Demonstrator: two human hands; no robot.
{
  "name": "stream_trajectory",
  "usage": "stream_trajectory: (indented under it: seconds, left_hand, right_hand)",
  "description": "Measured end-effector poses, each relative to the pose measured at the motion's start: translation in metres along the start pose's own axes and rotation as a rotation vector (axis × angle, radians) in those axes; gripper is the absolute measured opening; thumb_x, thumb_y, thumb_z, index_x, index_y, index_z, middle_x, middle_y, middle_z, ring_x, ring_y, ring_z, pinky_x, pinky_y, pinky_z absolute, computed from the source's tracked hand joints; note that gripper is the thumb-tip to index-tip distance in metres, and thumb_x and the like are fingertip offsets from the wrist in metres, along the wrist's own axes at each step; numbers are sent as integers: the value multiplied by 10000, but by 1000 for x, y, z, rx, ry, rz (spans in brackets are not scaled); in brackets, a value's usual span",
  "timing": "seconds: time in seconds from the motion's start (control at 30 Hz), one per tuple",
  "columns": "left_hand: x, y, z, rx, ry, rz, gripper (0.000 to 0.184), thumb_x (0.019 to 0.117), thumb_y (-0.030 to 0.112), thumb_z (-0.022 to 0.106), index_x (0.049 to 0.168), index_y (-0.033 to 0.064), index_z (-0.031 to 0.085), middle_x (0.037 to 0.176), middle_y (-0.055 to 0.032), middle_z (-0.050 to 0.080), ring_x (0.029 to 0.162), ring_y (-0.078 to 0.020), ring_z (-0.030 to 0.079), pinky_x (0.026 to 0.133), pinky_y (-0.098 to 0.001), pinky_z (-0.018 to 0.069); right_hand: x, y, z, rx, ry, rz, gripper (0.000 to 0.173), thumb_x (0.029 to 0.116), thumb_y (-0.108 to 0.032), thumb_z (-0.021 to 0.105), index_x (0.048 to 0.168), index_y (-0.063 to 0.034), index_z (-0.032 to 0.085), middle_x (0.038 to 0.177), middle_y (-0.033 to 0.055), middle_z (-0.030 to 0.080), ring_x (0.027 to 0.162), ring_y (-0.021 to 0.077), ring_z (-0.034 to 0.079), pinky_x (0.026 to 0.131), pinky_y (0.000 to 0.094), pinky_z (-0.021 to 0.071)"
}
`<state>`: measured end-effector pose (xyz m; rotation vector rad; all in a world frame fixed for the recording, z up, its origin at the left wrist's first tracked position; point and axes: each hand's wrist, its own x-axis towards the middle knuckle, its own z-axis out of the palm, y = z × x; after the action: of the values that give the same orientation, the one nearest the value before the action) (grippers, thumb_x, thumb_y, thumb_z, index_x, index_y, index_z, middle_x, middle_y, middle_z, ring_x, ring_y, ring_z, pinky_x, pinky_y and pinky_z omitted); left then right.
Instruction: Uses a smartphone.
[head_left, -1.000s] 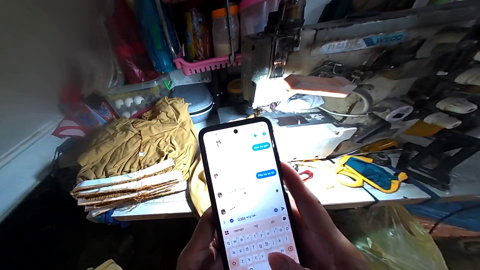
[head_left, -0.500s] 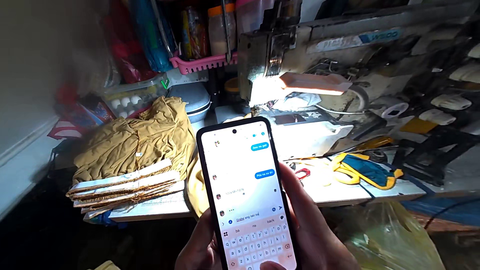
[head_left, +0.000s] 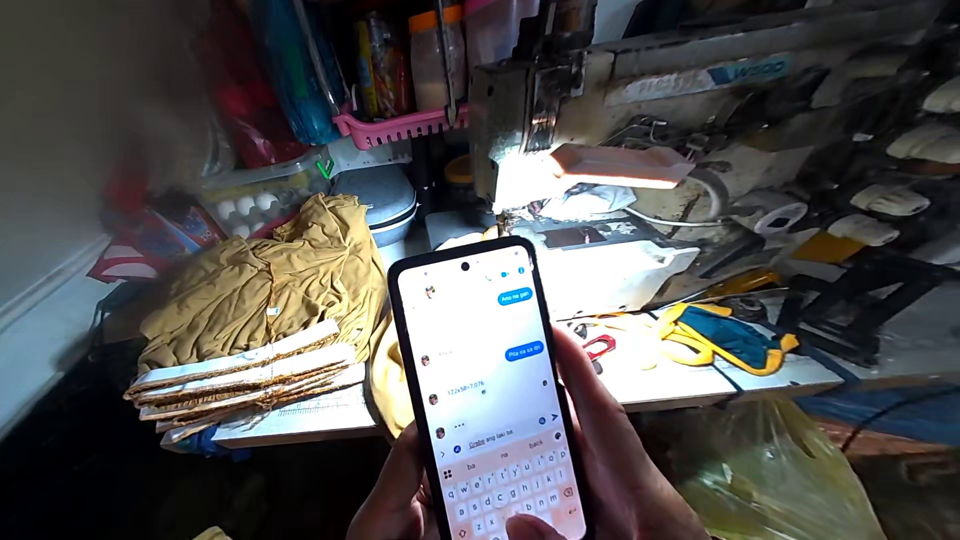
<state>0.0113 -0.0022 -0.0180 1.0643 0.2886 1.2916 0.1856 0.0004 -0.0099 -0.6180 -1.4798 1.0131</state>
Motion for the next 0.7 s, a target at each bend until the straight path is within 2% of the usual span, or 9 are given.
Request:
stream_trajectory:
  seconds: [0.1,0.13,0.17,0.23,0.3,0.37,0.47,0.6,0.7]
  left_hand:
    - [0,2,-1,-38,-12,-6,498,980,22,561,1453,171,517,1362,18,638,1232,-128,625,998,-373,561]
    - [0,2,-1,-46,-15,-15,492,986,29,557,1453,178,519,1360,15,639,1226,-132,629,985,-378,567]
    - [-1,3,-1,-46,-12,-24,485,988,40,555,1448,188,520,1352,15,644,1215,-137,637,965,-387,578]
    - [-1,3,-1,-51,-12,-33,473,997,64,565,1448,198,522,1352,12,646,1212,-143,641,953,-399,585]
    - [-2,2,-1,-46,-19,-32,484,997,66,562,1458,205,512,1365,13,639,1225,-145,634,962,-400,580]
    - [-2,2,-1,-35,-20,-27,492,993,51,559,1461,193,509,1370,0,635,1228,-164,635,957,-417,583]
    - [-3,7,1,0,-30,-32,514,995,53,570,1484,185,486,1382,13,632,1224,-146,639,956,-396,591]
    - [-6,12,3,-44,-33,-64,492,983,21,558,1455,143,495,1353,-67,639,1184,-230,667,917,-445,609]
    - [-6,14,1,-53,-45,-67,483,986,16,547,1452,142,518,1334,-70,652,1173,-228,674,911,-444,612]
  right_hand:
    - [1,-5,-6,107,-31,31,837,931,37,575,1582,95,51,1591,184,364,1356,191,537,1090,402,531]
    - [1,-6,-8,134,-27,31,785,964,17,548,1586,94,73,1595,184,370,1348,201,549,1095,408,525]
    - [0,-6,-8,145,-17,23,739,989,1,525,1584,104,99,1606,189,360,1347,205,554,1104,399,519]
    - [0,-7,-8,112,0,-2,670,1014,-4,477,1572,123,129,1580,184,408,1304,169,586,1075,353,531]
    - [0,-7,-8,72,6,7,652,1010,23,446,1570,113,126,1500,165,506,1249,141,619,1033,342,557]
    - [0,-7,-9,76,-5,19,662,1007,35,439,1579,95,112,1462,149,546,1240,142,625,1031,353,559]
    - [1,-9,-12,82,-40,26,671,1019,-31,468,1610,2,152,1435,113,573,1237,146,625,1040,354,554]
    - [-1,-13,-14,17,-41,49,688,1001,-75,507,1630,-172,249,1383,57,617,1166,145,655,965,316,580]
    - [1,-17,-13,-15,-25,52,738,961,-42,527,1634,-179,256,1400,68,605,1180,170,653,958,322,587]
